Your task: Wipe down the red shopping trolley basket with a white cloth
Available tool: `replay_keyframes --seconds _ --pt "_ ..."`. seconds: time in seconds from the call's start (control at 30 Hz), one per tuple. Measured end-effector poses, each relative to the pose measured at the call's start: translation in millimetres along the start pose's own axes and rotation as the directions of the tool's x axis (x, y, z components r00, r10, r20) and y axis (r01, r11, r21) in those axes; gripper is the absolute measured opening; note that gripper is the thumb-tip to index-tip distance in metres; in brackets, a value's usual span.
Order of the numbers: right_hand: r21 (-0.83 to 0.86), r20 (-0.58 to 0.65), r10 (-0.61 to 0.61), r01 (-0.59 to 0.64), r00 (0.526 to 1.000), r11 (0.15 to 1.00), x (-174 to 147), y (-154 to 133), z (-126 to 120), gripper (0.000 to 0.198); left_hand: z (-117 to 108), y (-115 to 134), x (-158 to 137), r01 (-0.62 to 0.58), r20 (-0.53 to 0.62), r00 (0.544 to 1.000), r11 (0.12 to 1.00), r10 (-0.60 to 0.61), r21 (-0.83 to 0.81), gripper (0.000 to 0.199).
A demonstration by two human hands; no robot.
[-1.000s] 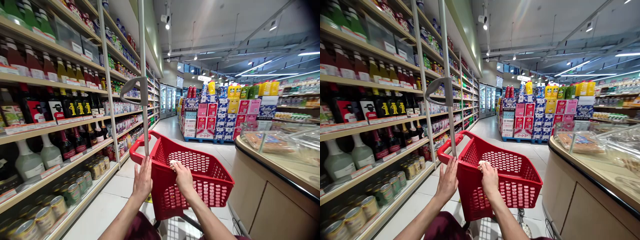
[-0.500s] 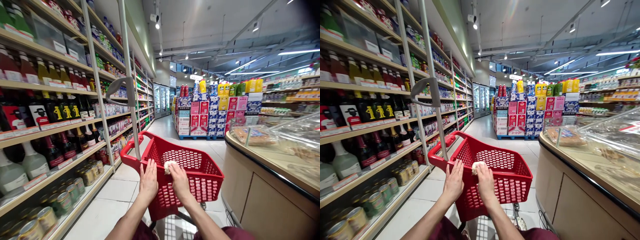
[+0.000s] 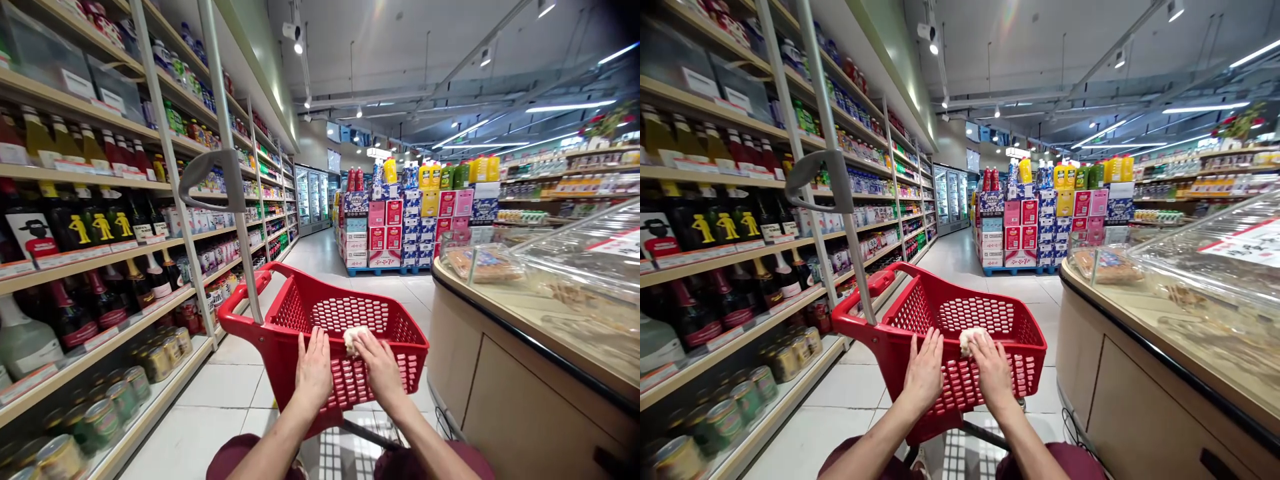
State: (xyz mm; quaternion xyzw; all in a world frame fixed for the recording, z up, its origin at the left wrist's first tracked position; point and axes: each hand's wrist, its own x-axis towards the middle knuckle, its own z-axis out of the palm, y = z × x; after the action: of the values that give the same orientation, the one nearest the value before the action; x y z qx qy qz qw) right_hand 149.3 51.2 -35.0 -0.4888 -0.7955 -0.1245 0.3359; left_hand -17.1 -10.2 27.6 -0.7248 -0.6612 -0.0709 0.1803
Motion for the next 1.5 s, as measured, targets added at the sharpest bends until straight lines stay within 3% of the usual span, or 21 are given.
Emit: replay_keyframes --seconds 0.2,0.3,0.43,0.63,0.8,1.0,1.2,1.37,1.5 --pt "-0.129 -0.101 0.21 -0.222 0.972 0.966 -41 101 8 0.05 14 20 7 -0.067 -0.033 0.997 0.998 0.067 -0.004 0.058" --pt "-0.138 -0.102 0.232 -0.244 0.967 0.96 -77 120 27 0.055 25 36 4 -0.163 -0.029 0.986 0.986 0.162 -0.025 0.06" --pt "-0.115 0.005 0.166 -0.164 0.986 0.98 -107 108 44 0.058 41 54 -7 -0.33 -0.012 0.944 0.943 0.33 -0.044 0.064" --pt "-0.035 -0.27 0.117 -0.131 0.956 0.991 -77 96 20 0.053 48 58 -9 -0.312 -0.06 0.948 0.95 0.311 -0.014 0.067" --pt "-0.055 -0.104 0.066 -0.072 0.992 0.996 -85 73 27 0.058 46 49 -14 -0.313 -0.081 0.947 0.95 0.312 0.0 0.066" --pt "-0.018 -0.228 0.012 -0.017 0.974 1.0 -62 50 17 0.047 46 31 -21 -0.266 -0.138 0.955 0.964 0.262 -0.011 0.062" --pt "-0.035 -0.073 -0.015 0.013 0.997 0.999 -71 32 27 0.058 49 13 -34 -0.217 -0.197 0.956 0.976 0.218 0.029 0.056" --pt "-0.025 -0.195 -0.065 0.061 0.979 0.998 -47 12 12 0.051 42 0 -40 -0.149 -0.246 0.957 0.988 0.155 0.045 0.055" --pt "-0.074 -0.026 -0.053 0.051 0.998 0.996 -53 -5 20 0.054 37 -8 -46 -0.135 -0.218 0.965 0.99 0.143 0.05 0.06"
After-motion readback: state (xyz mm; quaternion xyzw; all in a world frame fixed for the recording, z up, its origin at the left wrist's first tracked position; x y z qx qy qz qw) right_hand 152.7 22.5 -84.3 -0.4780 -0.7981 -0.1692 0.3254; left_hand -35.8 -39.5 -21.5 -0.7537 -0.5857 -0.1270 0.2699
